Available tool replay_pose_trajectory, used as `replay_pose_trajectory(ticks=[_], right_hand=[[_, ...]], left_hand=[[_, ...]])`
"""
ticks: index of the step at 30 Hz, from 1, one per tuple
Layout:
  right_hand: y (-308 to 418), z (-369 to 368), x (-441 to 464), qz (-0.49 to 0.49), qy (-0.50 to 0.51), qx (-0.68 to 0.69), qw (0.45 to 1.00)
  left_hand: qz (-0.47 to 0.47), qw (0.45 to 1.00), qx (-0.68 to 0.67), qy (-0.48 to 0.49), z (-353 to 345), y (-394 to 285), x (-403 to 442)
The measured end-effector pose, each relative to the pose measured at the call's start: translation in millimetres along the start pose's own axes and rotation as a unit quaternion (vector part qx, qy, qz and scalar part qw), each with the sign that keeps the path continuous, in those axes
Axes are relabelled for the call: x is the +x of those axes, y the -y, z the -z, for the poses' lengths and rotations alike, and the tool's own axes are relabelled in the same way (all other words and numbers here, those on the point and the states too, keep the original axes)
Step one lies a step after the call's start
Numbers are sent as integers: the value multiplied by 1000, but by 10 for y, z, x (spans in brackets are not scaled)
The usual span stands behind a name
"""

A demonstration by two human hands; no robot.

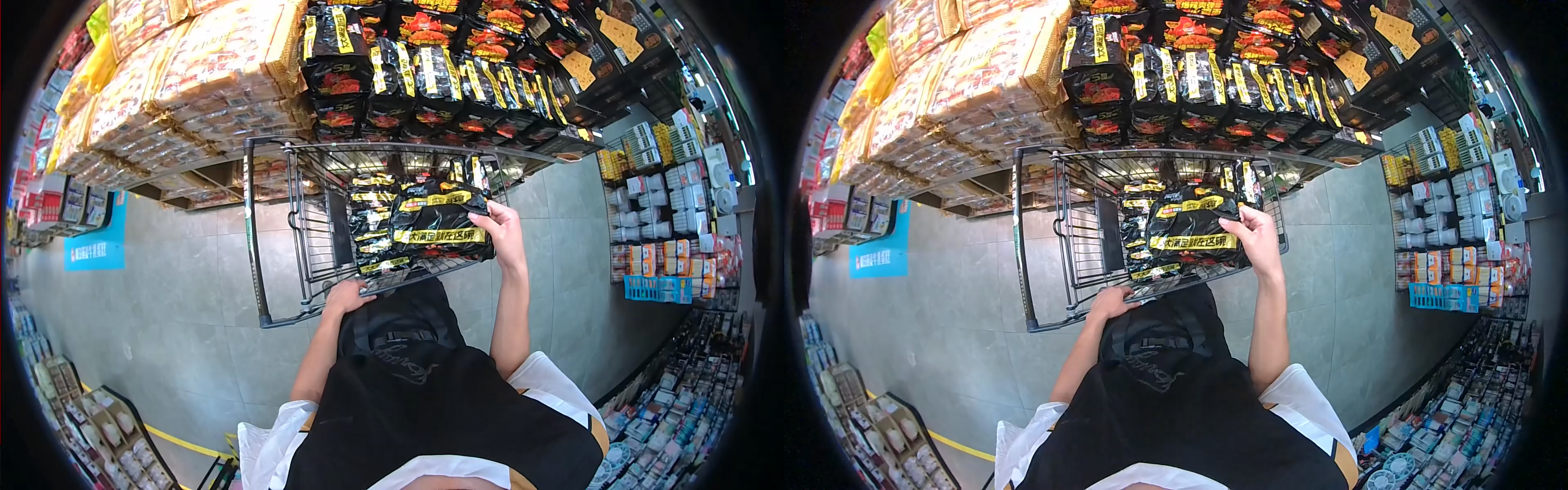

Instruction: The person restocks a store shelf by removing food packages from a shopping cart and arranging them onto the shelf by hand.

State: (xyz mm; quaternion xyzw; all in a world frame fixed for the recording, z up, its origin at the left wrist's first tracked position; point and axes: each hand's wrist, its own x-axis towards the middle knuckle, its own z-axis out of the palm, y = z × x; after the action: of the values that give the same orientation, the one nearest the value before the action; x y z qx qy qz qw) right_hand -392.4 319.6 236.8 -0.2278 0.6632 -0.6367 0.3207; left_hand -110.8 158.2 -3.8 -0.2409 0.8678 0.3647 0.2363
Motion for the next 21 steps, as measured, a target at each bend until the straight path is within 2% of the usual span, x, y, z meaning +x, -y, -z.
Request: replay_pose_trajectory(ticks=[7, 13, 17, 21], right_hand=[[121, -37, 27, -7, -2, -5, 1000], [237, 62, 135, -18, -10, -20, 1000], [214, 258, 346, -6, 10, -65, 998], [571, 386, 673, 23, 108, -151, 982]], left_hand=[[22, 999, -16, 22, 56, -55, -17], [-9, 1000, -14, -7, -25, 12, 57], [-7, 1000, -6, -21, 44, -31, -1], [-26, 999, -1, -29, -15, 21, 18]])
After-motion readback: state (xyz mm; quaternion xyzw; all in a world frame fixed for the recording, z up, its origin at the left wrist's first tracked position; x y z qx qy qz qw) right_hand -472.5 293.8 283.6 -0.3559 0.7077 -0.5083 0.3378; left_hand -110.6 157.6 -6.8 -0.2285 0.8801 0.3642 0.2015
